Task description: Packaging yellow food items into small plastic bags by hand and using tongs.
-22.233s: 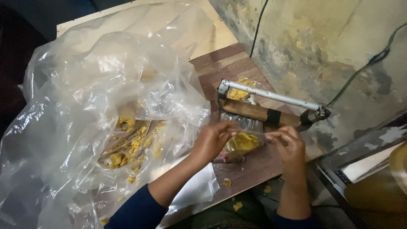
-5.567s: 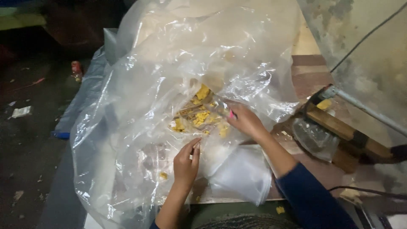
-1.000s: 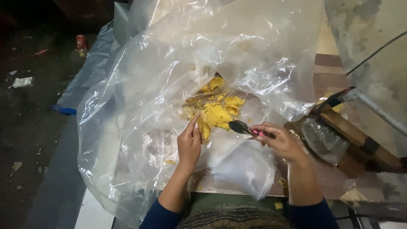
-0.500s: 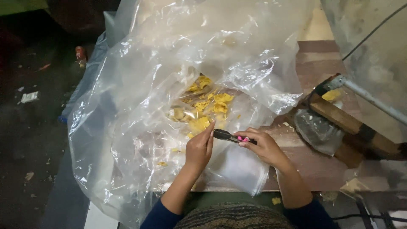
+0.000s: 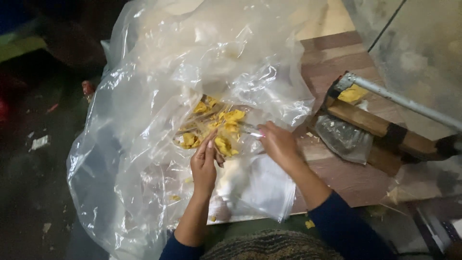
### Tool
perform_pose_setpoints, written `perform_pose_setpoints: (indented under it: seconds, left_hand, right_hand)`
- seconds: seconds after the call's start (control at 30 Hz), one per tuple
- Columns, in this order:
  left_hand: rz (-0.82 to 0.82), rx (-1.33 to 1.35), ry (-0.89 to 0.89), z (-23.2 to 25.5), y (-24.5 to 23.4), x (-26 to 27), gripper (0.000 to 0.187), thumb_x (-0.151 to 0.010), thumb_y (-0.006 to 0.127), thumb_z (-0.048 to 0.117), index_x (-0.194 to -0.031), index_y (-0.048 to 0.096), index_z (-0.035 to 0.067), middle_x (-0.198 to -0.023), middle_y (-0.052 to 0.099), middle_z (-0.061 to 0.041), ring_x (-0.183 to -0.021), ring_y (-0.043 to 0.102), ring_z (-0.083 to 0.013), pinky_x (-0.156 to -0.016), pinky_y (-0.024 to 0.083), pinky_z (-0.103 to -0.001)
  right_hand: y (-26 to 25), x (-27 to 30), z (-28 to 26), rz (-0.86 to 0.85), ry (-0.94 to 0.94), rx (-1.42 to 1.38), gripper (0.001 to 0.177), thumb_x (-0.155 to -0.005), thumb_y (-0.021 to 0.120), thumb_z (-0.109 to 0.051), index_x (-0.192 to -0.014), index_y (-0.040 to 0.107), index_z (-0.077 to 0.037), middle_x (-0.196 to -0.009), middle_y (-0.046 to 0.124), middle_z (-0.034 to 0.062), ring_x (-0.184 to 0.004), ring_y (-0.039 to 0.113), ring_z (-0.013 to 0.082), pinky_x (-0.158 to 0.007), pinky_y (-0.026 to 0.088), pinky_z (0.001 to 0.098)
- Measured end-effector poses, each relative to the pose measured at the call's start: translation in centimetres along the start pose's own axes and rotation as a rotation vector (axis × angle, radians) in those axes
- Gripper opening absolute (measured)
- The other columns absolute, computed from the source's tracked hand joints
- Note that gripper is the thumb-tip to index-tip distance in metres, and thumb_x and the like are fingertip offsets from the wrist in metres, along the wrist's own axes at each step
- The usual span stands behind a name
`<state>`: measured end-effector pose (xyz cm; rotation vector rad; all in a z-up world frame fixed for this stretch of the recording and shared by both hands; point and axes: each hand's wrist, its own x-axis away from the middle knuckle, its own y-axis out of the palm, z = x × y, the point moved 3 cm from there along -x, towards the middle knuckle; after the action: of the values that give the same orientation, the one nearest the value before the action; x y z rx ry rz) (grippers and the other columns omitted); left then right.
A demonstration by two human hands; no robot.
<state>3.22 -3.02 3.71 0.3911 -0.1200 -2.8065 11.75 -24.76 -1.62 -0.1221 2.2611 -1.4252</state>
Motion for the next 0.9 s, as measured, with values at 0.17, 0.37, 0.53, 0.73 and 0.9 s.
perform_pose_setpoints:
  seconds: [0.17, 0.37, 0.53, 0.73, 0.9]
  left_hand:
    - [0.081, -0.005, -0.042, 0.0, -1.9, -0.5, 0.037, -0.105, 0.046, 0.013, -0.136, 0.062, 0.003, -0.049, 0.052, -0.011, -0.044, 0.057, -0.0176, -0.044, 0.050, -0.025]
    - [0.184, 0.017, -0.006, -1.2, -4.5, -1.3, 0.036, -0.105, 0.045, 0.012, -0.136, 0.061, 0.003, -0.049, 0.051, -0.010, -0.043, 0.055, -0.0167, -0.044, 0.049, -0.024]
    - [0.197, -0.093, 0.070, -1.0, -3.6, -0.4, 0.033, -0.105, 0.049, 0.011, -0.132, 0.066, 0.004, -0.048, 0.055, -0.012, -0.042, 0.057, -0.0179, -0.045, 0.048, -0.026]
    - [0.147, -0.500, 0.340, -1.6, -3.1, 1.2, 0.034, -0.101, 0.057, 0.016, -0.132, 0.070, 0.015, -0.056, 0.068, -0.010, -0.051, 0.067, -0.0242, -0.055, 0.054, -0.033]
    - [0.129, -0.356, 0.152, -1.5, -5.1, 0.3, 0.033, -0.102, 0.052, 0.017, -0.130, 0.070, 0.014, -0.043, 0.059, -0.005, -0.038, 0.058, -0.0185, -0.047, 0.050, -0.028]
  right_hand:
    - [-0.8, -1.0, -1.2, 0.015, -0.019, 0.013, 0.025, -0.094, 0.067, -0.020, -0.118, 0.072, -0.020, -0.093, 0.066, 0.0045, -0.073, 0.070, 0.0307, -0.064, 0.056, 0.0394]
    - [-8.7, 0.9, -4.1, 0.008, -0.006, -0.313, 0.034, -0.090, 0.070, -0.016, -0.124, 0.072, -0.013, -0.098, 0.070, 0.0124, -0.090, 0.072, 0.0376, -0.077, 0.056, 0.0448]
    - [-10.0, 3.4, -7.1, 0.104, -0.145, -0.089, 0.038, -0.087, 0.074, -0.022, -0.125, 0.073, -0.018, -0.095, 0.072, 0.0054, -0.084, 0.072, 0.0301, -0.072, 0.058, 0.0421]
    - [-8.8, 4.1, -11.9, 0.207, -0.256, 0.277, 0.019, -0.096, 0.068, -0.025, -0.110, 0.076, -0.014, -0.093, 0.069, 0.0046, -0.079, 0.071, 0.0213, -0.070, 0.054, 0.0334]
    - [-7.9, 3.4, -12.2, 0.220, -0.338, 0.285, 0.019, -0.092, 0.069, -0.027, -0.097, 0.075, -0.009, -0.092, 0.066, 0.0069, -0.081, 0.068, 0.0276, -0.070, 0.052, 0.0395]
